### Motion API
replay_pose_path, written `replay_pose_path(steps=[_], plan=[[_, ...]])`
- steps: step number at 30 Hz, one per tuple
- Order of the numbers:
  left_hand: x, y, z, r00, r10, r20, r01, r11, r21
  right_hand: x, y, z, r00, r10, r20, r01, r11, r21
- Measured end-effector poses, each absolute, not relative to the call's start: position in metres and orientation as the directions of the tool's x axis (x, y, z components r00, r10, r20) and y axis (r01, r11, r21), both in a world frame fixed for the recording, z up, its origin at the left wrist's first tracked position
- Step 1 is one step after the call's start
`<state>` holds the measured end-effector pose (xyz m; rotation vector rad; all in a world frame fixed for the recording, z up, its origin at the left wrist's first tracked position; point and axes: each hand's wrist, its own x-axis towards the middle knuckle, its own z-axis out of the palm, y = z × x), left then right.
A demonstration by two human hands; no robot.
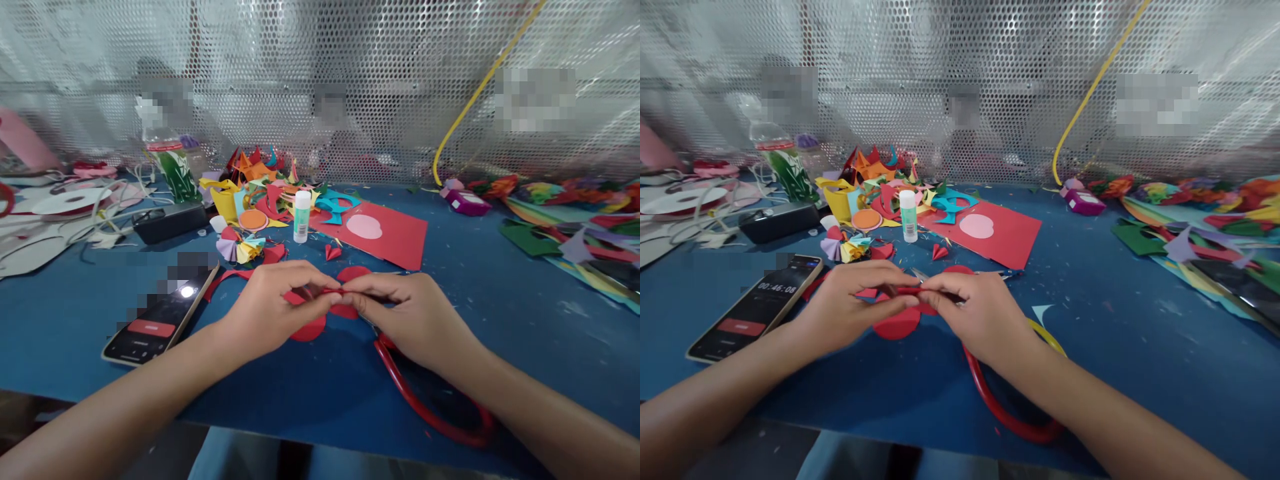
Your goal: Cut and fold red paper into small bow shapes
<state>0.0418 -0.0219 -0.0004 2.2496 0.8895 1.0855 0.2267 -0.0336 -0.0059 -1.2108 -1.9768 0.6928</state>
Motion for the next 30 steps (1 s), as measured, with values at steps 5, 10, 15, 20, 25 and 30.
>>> replay_pose_path(steps=[5, 10, 15, 20, 25, 30], plan=[[0.041, -0.02, -0.001, 0.415, 0.772, 0.482, 0.374, -0.627, 0.683, 0.227, -0.027, -0.015, -0.327, 0.918, 0.223, 0.429, 0.355, -0.83], [0.043, -0.021, 0.002, 0.353, 0.834, 0.424, 0.377, -0.541, 0.752, 0.227, -0.026, -0.014, -0.323, 0.935, 0.144, 0.431, 0.281, -0.857], [0.042, -0.016, -0.003, 0.359, 0.89, 0.282, 0.454, -0.43, 0.78, 0.234, -0.016, -0.015, -0.299, 0.936, 0.187, 0.438, 0.308, -0.844], [0.03, -0.01, -0.012, 0.51, 0.859, 0.041, 0.742, -0.464, 0.484, 0.254, 0.01, -0.021, -0.12, 0.869, 0.481, 0.756, 0.393, -0.522], [0.024, -0.008, -0.012, 0.555, 0.83, -0.045, 0.769, -0.492, 0.408, 0.264, 0.02, -0.03, -0.279, 0.883, 0.378, 0.905, 0.373, -0.203], [0.027, -0.007, -0.007, 0.485, 0.873, 0.057, 0.741, -0.445, 0.503, 0.258, 0.014, -0.031, -0.317, 0.886, 0.337, 0.897, 0.396, -0.197]])
